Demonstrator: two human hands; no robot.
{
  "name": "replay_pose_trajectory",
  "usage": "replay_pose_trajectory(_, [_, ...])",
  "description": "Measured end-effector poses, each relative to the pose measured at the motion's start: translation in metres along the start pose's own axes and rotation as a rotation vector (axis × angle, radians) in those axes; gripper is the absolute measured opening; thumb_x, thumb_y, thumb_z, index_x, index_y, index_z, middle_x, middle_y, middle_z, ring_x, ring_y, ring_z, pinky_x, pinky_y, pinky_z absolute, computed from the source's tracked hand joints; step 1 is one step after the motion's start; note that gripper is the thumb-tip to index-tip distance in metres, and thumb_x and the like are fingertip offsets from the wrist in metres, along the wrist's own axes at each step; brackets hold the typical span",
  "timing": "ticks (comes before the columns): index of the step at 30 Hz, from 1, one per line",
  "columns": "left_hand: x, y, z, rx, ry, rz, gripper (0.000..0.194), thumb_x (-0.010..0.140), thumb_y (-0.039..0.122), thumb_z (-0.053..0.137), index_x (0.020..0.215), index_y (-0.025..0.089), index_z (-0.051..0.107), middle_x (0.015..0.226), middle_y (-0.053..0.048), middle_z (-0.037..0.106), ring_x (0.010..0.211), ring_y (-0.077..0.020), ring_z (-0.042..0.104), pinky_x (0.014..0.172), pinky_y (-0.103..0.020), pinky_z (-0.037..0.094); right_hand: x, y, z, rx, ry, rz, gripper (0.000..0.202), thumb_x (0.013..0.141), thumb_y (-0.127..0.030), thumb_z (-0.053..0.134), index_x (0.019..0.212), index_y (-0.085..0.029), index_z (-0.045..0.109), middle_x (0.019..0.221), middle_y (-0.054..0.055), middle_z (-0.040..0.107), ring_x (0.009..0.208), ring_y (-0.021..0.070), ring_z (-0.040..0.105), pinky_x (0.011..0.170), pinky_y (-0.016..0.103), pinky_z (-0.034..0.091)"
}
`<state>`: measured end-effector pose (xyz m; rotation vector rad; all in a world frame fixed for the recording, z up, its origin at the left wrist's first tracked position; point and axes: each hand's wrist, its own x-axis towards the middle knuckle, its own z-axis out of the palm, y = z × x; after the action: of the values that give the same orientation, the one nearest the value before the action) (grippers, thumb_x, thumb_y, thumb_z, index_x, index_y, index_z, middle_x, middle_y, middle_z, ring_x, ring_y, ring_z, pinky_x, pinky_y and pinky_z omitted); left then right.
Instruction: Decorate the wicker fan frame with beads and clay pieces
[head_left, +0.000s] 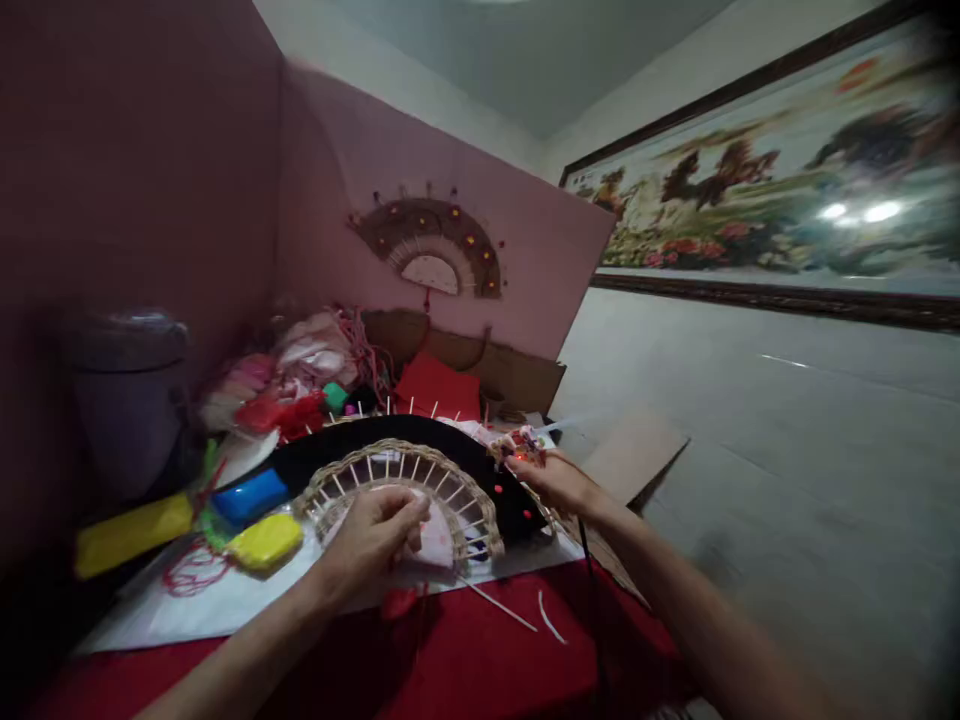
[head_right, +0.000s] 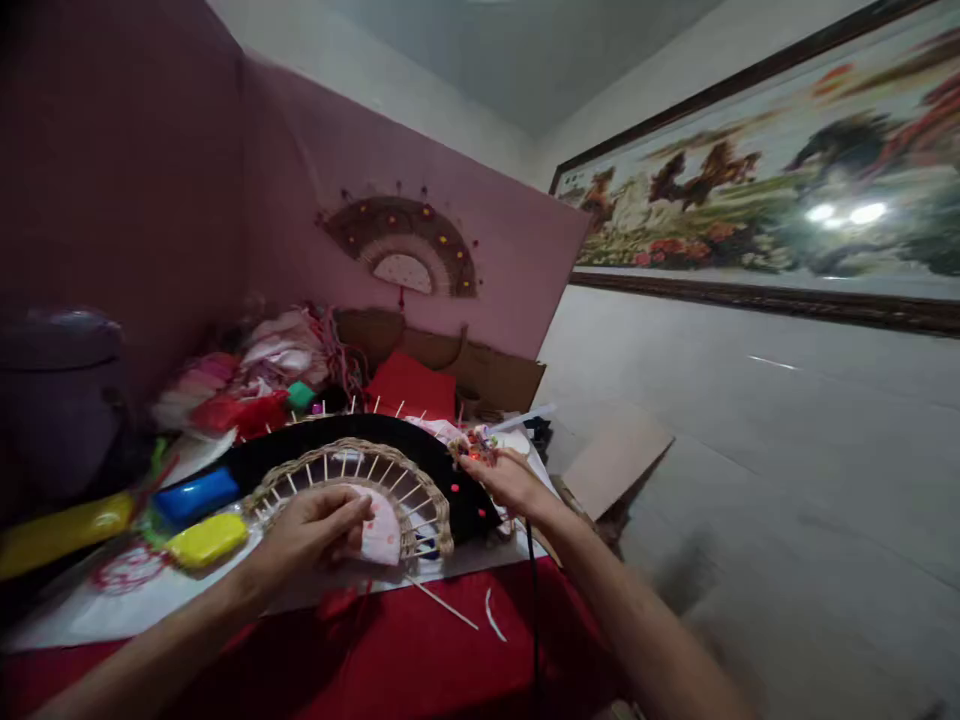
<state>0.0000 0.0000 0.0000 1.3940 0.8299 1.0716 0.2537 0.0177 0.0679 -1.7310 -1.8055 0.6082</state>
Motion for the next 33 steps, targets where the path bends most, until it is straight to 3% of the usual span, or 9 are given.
replay_pose_trajectory(5, [0.001,0.004,-0.001,0.05,-0.01,-0.015,0.039,0.074,0.052,0.058,0.068,0.013,0.056,0.056,0.002,0.053,0.044,-0.0067,0.04,0.04,-0.018,0.029,-0.001,0.005,-0.002,0.109,-0.004,0.053,0.05,0.073,-0.066,0.05,0.061,-0.018,0.048,0.042,-0.006,0.034,0.034,0.0066,0.03,0.034,0.02,0.022])
replay_pose_trajectory(17, [0.002,0.007,0.0,0.063,-0.036,-0.019,0.039,0.077,0.05,0.053,0.06,0.015,0.052,0.052,0.003,0.051,0.041,-0.0064,0.038,0.039,-0.019,0.026,-0.014,0.002,0.002,0.435,0.109,-0.037,0.052,0.07,-0.066,0.055,0.074,-0.014,0.056,0.046,-0.008,0.036,0.032,0.0045,0.029,0.029,0.019,0.024])
replay_pose_trajectory(26, [-0.002,0.013,0.003,0.021,0.013,-0.055,0.039,0.074,0.051,0.058,0.062,0.015,0.055,0.052,0.002,0.05,0.043,-0.0066,0.038,0.039,-0.019,0.028,-0.005,0.008,0.003,0.207,0.03,0.048,0.052,0.073,-0.069,0.047,0.065,-0.018,0.048,0.045,-0.005,0.04,0.032,0.0073,0.036,0.027,0.019,0.026])
replay_pose_trajectory(33, [0.0,0.014,0.001,0.104,-0.016,-0.015,0.04,0.076,0.051,0.055,0.058,0.015,0.052,0.052,0.002,0.05,0.042,-0.0068,0.039,0.04,-0.019,0.027,-0.003,0.0,0.004,0.057,0.016,0.134,0.048,0.075,-0.064,0.049,0.065,-0.017,0.051,0.042,-0.003,0.044,0.032,0.0082,0.04,0.03,0.019,0.029])
